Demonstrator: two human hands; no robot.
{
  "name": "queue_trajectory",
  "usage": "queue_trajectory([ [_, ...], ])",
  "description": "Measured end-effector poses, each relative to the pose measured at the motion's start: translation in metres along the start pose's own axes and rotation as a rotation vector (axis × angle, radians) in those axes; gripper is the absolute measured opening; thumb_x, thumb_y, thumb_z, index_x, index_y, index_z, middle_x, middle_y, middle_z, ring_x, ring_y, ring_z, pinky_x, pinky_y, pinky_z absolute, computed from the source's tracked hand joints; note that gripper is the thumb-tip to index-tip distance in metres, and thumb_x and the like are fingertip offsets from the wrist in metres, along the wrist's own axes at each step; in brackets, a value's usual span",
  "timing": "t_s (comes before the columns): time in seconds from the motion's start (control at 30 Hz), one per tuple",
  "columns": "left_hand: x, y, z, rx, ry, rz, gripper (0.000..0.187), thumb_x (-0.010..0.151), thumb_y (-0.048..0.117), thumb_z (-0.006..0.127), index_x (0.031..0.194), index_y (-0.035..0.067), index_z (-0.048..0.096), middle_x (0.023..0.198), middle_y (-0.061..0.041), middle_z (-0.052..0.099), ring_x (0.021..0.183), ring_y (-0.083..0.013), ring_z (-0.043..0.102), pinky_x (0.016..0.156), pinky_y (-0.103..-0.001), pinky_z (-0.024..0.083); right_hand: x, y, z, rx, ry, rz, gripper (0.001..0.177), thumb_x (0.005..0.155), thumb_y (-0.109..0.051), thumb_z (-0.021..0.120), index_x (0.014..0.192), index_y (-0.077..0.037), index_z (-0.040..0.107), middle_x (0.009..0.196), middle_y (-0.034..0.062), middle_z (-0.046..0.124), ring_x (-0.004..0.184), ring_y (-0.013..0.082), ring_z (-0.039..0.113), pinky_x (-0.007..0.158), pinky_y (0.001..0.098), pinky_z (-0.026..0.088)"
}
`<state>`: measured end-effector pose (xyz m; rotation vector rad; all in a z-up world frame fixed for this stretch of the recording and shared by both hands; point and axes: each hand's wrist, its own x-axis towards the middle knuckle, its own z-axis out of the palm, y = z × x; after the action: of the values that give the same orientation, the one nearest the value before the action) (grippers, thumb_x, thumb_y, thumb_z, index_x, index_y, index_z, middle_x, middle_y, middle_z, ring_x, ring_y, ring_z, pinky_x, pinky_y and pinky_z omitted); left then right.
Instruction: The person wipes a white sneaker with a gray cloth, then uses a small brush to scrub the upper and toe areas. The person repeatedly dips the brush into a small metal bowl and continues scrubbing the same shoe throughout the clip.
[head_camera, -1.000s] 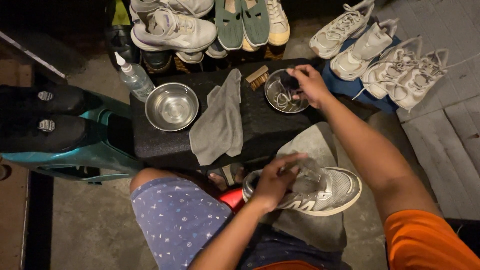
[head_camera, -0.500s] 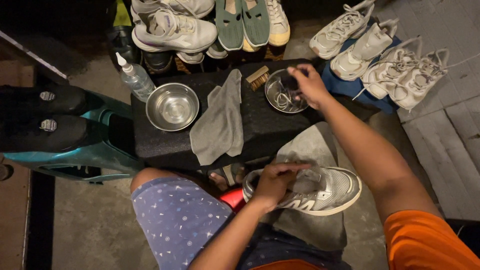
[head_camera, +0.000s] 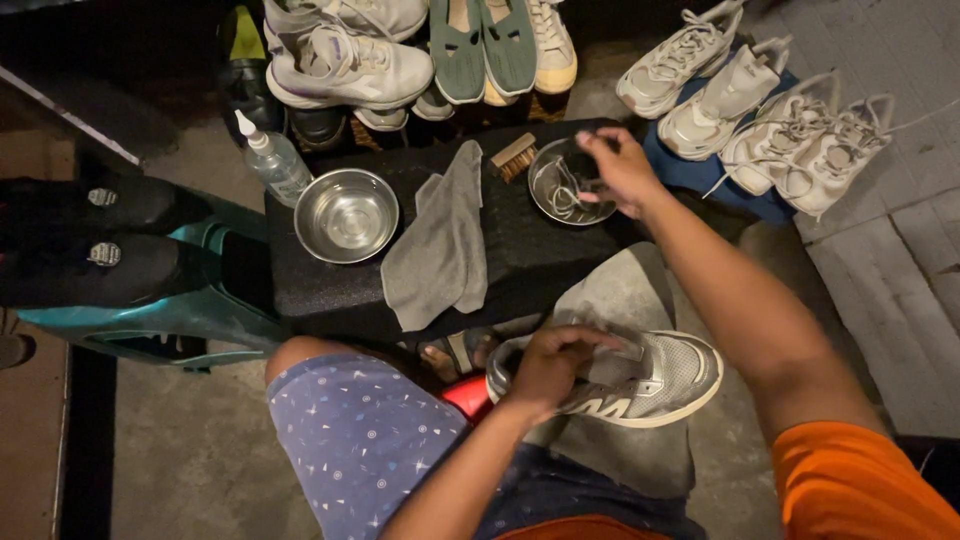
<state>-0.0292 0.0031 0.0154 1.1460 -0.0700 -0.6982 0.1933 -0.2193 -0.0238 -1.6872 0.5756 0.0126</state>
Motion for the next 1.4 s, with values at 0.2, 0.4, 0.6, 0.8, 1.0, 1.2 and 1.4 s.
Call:
queue_trajectory([
  [0.2, -0.021, 0.036, 0.010, -0.010, -0.032, 0.066, 0.041, 0.102, 0.003, 0.049, 0.137, 0.016, 0.065, 0.068, 0.002, 0.052, 0.055, -0.0030, 0.044, 0.054, -0.018, 0.043, -0.045, -0.024, 0.015, 0.021, 0.015, 0.010, 0.073, 0.096, -0.050, 0.072, 0.149, -0.013, 0.038, 0.129, 0.0260, 0.046, 0.103, 0.0484, 0.065, 0.074, 0.0598, 0.064],
  [0.4, -0.006, -0.007, 0.006, 0.010, 0.011, 0.323, 0.057, 0.095, -0.003, 0.050, 0.151, 0.009, 0.048, 0.142, -0.020, 0.051, 0.117, -0.0190, 0.046, 0.106, -0.036, 0.044, -0.021, -0.006, -0.001, -0.177, 0.066, -0.119, 0.075, 0.094, -0.048, 0.081, 0.150, -0.015, 0.042, 0.145, 0.0352, 0.044, 0.111, 0.0499, 0.065, 0.078, 0.0520, 0.065],
  [0.6, 0.001, -0.021, -0.001, 0.081, 0.020, 0.243, 0.032, 0.088, -0.001, 0.059, 0.105, 0.014, 0.081, 0.102, -0.003, 0.075, 0.096, -0.0132, 0.062, 0.096, -0.028, 0.047, -0.018, -0.015, -0.021, 0.220, -0.047, -0.044, 0.070, 0.094, -0.061, 0.066, 0.141, -0.013, 0.048, 0.134, 0.0229, 0.059, 0.102, 0.0409, 0.074, 0.086, 0.0512, 0.065],
  [0.8, -0.002, -0.014, 0.011, -0.325, -0.030, 0.258, 0.064, 0.090, 0.024, 0.063, 0.149, 0.010, 0.043, 0.140, -0.015, 0.057, 0.124, -0.0230, 0.058, 0.107, -0.032, 0.044, -0.133, -0.063, -0.064, 0.586, -0.393, 0.053, 0.073, 0.085, -0.060, 0.054, 0.136, -0.007, 0.062, 0.115, 0.0122, 0.073, 0.101, 0.0264, 0.072, 0.093, 0.0424, 0.058],
  [1.0, -0.007, -0.027, 0.023, -0.588, -0.026, 0.206, 0.062, 0.104, 0.005, 0.049, 0.160, 0.022, 0.028, 0.143, -0.024, 0.053, 0.122, -0.0300, 0.061, 0.100, -0.051, 0.054, -0.224, -0.007, -0.094, 0.719, -0.404, -0.003, 0.071, 0.093, -0.062, 0.052, 0.131, -0.003, 0.064, 0.124, 0.0214, 0.071, 0.113, 0.0342, 0.071, 0.099, 0.0522, 0.058],
  [1.2, 0.012, -0.062, 0.010, -0.720, 0.018, 0.039, 0.046, 0.104, 0.016, 0.058, 0.147, 0.003, 0.048, 0.140, -0.028, 0.057, 0.123, -0.0373, 0.061, 0.106, -0.062, 0.046, -0.287, 0.051, -0.092, 0.077, -0.150, -0.583, 0.077, 0.075, -0.033, 0.079, 0.141, 0.001, 0.057, 0.135, 0.0181, 0.061, 0.129, 0.0301, 0.058, 0.113, 0.0443, 0.045],
  [1.4, 0.013, -0.055, 0.004, -0.700, -0.024, 0.052, 0.037, 0.106, 0.023, 0.056, 0.140, 0.008, 0.056, 0.137, -0.023, 0.061, 0.122, -0.0363, 0.063, 0.105, -0.061, 0.048, -0.293, 0.055, -0.068, -0.532, -0.063, -1.365, 0.095, 0.058, -0.054, 0.096, 0.133, -0.004, 0.069, 0.133, 0.0274, 0.055, 0.121, 0.0443, 0.059, 0.108, 0.0491, 0.046],
])
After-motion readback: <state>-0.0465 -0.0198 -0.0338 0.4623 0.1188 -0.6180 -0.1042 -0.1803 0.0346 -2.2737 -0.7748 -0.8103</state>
